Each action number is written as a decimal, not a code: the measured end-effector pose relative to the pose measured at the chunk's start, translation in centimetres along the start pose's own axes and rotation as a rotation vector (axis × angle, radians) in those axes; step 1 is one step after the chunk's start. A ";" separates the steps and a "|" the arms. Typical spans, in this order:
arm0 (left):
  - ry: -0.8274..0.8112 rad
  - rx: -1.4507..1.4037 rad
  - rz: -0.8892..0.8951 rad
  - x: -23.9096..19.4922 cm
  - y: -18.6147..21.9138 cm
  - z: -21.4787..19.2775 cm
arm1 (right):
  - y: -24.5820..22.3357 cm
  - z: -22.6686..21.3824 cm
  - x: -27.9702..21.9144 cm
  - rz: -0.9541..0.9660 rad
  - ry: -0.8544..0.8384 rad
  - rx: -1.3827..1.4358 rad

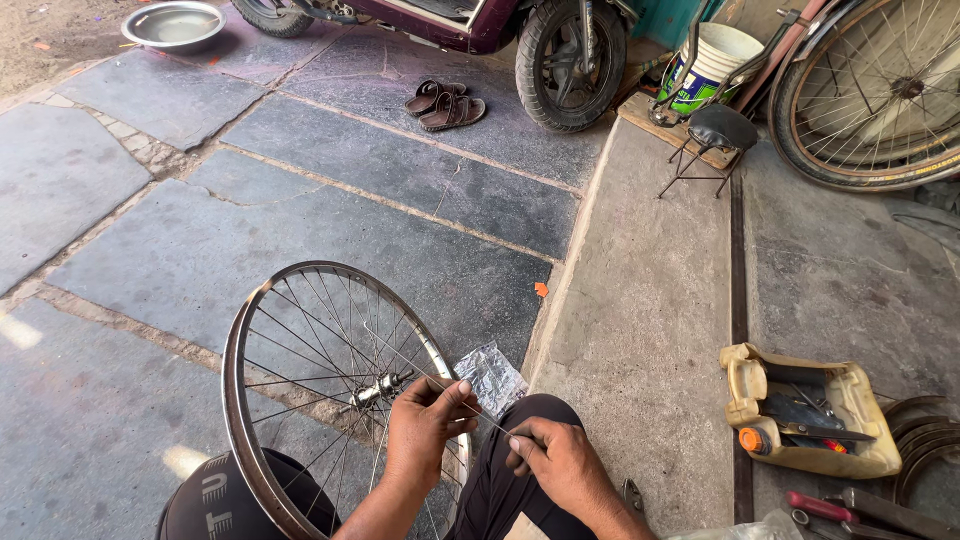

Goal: The person sits on the ground and repairs a bicycle wheel by inserting a new spoke into the hub and rim. They use pliers to tighten the spoke and a spoke wrench to adjust the tension of the spokes.

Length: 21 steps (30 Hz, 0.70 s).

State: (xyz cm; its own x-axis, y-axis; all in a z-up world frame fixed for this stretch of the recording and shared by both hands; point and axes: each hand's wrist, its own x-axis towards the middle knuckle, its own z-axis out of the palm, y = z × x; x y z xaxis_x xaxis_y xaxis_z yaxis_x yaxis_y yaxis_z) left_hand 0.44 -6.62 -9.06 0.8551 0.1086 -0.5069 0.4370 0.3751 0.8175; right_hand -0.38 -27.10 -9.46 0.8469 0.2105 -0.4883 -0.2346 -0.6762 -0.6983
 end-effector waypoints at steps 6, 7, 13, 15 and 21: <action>-0.083 -0.191 0.033 0.0 0.5 -0.5 | 0.2 -0.4 0.1 0.022 0.032 -0.029; -0.100 -0.182 0.059 0.2 0.4 -0.6 | 0.4 -0.5 0.1 0.026 0.038 -0.032; 0.034 -0.056 0.194 1.6 -0.1 -2.0 | 4.6 -1.3 2.7 -0.023 0.304 -0.133; 0.090 0.064 0.222 1.3 1.0 -3.0 | 8.8 -2.7 5.3 0.194 0.346 -0.334; 0.650 0.928 0.396 -1.3 8.2 -11.2 | 24.7 -5.8 9.9 0.191 0.390 -0.654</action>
State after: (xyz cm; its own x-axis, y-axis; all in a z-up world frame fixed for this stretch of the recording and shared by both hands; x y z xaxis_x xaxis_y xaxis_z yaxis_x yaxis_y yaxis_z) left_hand -0.18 6.69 -4.75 0.7913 0.6114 -0.0004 0.4383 -0.5668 0.6976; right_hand 4.94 -45.82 -28.47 0.9551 -0.1323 -0.2652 -0.1669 -0.9796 -0.1122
